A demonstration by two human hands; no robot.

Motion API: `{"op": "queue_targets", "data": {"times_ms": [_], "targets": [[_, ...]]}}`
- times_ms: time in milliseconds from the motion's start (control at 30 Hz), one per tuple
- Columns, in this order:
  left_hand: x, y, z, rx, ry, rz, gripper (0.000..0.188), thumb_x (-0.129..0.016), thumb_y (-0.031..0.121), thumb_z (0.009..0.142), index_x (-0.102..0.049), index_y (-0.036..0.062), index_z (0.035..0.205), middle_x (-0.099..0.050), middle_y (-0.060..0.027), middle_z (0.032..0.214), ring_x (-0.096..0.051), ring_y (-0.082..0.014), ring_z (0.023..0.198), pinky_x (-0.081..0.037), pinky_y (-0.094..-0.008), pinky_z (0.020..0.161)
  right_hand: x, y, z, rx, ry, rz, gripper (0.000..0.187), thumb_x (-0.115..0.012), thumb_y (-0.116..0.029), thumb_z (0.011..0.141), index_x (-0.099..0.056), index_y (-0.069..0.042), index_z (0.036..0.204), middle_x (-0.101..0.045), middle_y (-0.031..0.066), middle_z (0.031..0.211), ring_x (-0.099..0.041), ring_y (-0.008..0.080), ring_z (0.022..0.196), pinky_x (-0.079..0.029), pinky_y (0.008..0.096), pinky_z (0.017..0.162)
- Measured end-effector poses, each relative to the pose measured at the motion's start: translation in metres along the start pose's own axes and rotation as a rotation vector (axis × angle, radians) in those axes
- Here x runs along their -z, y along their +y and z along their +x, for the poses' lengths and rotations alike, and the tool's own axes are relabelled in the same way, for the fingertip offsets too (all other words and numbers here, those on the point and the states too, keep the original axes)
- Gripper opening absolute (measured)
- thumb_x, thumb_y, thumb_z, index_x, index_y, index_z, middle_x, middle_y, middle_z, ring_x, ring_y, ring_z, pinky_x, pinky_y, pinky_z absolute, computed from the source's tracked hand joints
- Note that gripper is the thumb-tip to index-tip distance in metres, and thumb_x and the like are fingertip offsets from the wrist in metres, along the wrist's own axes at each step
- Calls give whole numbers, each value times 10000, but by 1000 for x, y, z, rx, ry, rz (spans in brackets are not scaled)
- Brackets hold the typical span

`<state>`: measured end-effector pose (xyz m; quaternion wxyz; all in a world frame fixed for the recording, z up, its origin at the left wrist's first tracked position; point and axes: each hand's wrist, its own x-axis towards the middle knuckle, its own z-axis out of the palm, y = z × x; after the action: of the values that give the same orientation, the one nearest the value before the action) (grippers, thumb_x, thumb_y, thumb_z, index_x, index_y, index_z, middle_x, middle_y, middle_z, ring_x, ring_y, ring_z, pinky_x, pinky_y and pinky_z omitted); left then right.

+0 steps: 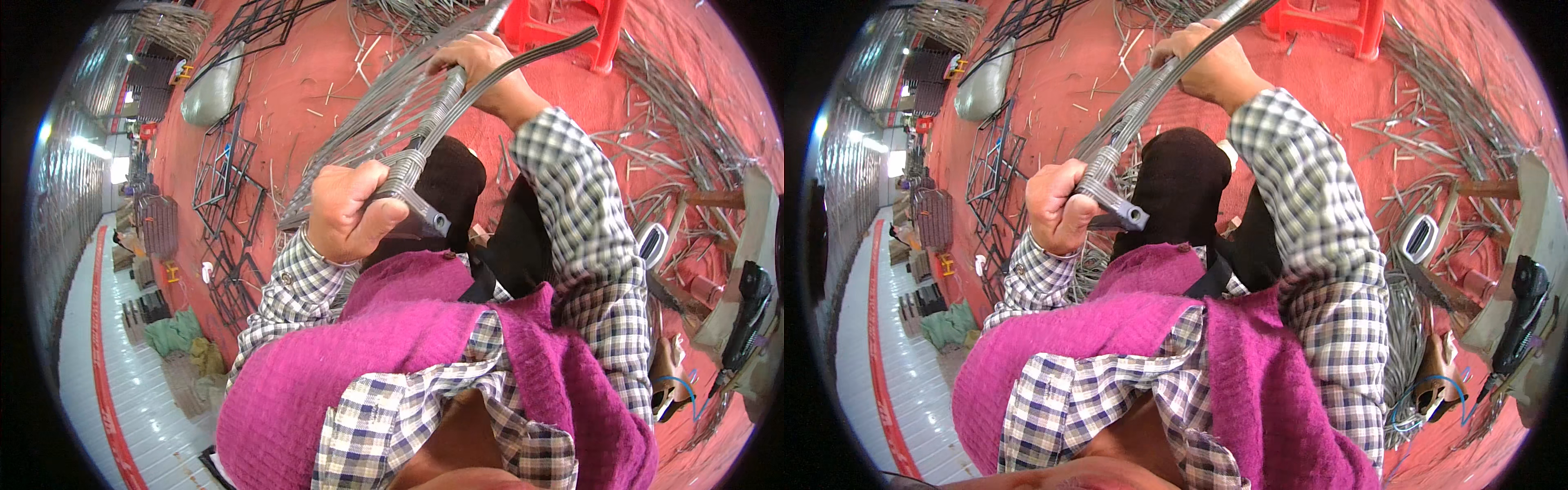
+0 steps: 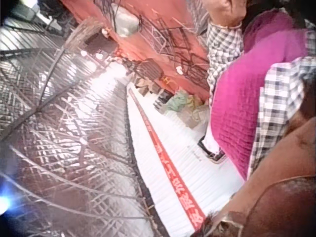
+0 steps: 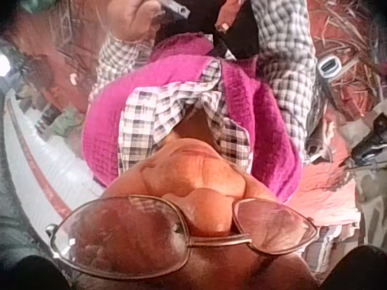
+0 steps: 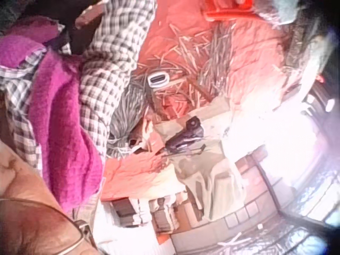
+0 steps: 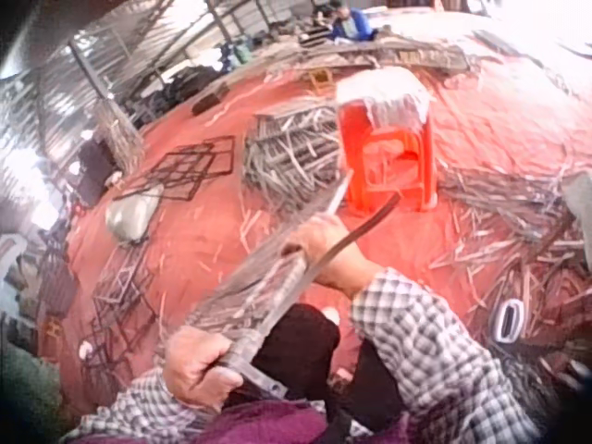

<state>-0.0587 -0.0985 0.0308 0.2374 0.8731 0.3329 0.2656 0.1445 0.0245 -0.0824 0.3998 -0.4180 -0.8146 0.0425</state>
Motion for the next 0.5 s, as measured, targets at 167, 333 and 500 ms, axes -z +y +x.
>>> {"op": "queue_targets", "data": {"times_ms": [167, 333, 500], "targets": [[43, 16, -21, -103, 215, 16, 553, -505, 529, 851, -584, -14, 779, -523, -84, 587, -519, -243, 486, -384, -340, 468, 41, -46, 7, -9, 235, 104, 109, -653, -85, 627, -673, -160, 703, -636, 38, 695, -603, 274, 743, -475, 391, 645], [67, -2, -9, -148, 303, -47, 708, -323, 639, 883, -588, -10, 788, -513, -64, 582, -493, -196, 502, -342, -317, 471, 102, -74, 7, -77, 337, -49, 221, -615, -32, 574, -682, -164, 737, -568, 38, 622, -533, 251, 667, -391, 348, 691], [15, -48, 67, -271, 358, -374, 624, -299, 548, 934, -582, 6, 807, -480, -37, 562, -458, -153, 485, -342, -308, 467, 146, -41, -5, -146, 390, -416, 203, -594, -57, 678, -684, -194, 798, -590, 26, 652, -559, 231, 736, -347, 395, 865]]}}
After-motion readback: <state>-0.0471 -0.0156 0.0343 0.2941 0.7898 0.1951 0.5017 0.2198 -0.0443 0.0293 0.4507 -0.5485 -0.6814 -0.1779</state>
